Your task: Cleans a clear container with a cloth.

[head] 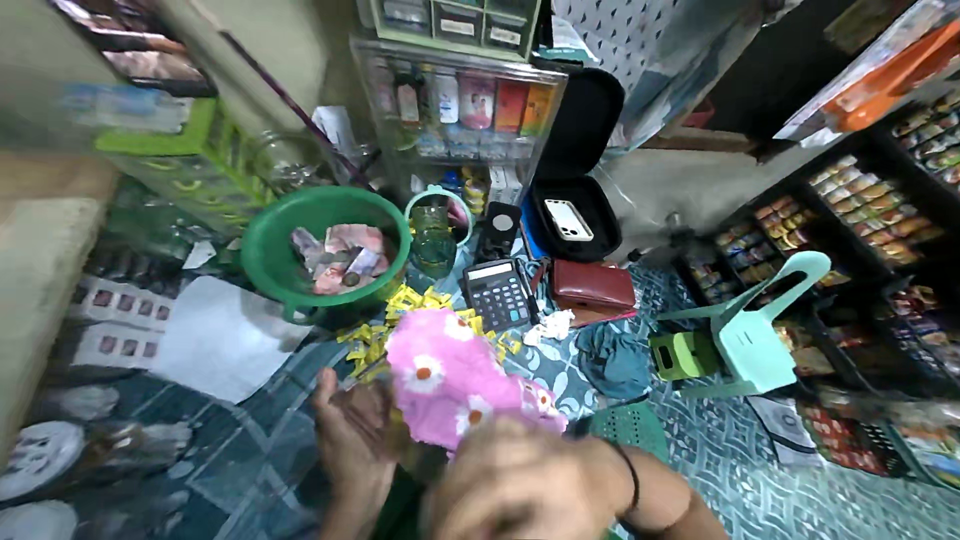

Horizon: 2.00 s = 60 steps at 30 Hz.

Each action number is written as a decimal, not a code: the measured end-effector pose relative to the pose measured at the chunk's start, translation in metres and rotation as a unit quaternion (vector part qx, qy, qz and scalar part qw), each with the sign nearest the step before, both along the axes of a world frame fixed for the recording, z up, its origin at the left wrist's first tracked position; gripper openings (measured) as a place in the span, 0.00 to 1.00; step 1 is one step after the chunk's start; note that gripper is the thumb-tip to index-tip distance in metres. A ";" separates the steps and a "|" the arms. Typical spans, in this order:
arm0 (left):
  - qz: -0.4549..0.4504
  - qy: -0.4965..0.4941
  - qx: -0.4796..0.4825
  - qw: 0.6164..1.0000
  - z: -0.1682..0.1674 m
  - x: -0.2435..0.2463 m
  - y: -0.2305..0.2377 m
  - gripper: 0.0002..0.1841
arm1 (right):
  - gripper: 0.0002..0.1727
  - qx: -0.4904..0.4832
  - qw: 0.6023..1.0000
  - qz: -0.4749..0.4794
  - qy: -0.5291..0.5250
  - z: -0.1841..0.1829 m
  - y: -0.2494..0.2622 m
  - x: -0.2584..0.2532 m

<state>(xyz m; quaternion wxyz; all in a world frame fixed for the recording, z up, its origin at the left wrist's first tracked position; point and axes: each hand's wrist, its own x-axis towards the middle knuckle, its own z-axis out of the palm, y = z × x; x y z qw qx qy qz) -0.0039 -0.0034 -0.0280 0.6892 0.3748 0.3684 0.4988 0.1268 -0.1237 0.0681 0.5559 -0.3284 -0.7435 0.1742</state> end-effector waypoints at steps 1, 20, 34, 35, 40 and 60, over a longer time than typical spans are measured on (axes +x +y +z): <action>0.006 0.008 -0.017 1.000 0.003 0.000 0.000 0.31 | 0.19 -0.008 0.990 -0.111 -0.089 -0.019 0.008 0.010; -0.007 0.030 0.008 0.999 -0.019 -0.002 -0.004 0.32 | 0.32 -0.237 0.949 -0.204 0.039 -0.124 0.018 0.025; 0.090 0.052 -0.097 0.990 -0.027 0.019 0.026 0.26 | 0.29 -0.062 0.876 -0.389 -0.278 -0.145 -0.017 -0.023; 0.076 0.119 -0.067 0.988 -0.024 0.020 0.025 0.23 | 0.27 -0.039 0.878 -0.355 -0.318 -0.138 -0.012 -0.027; 0.030 0.044 -0.053 0.997 -0.018 0.025 0.015 0.19 | 0.30 -0.081 0.917 -0.288 -0.262 -0.116 0.022 -0.005; 0.019 -0.149 -0.071 0.986 -0.019 -0.003 0.041 0.31 | 0.21 -0.370 0.820 -0.283 0.333 -0.118 0.023 0.023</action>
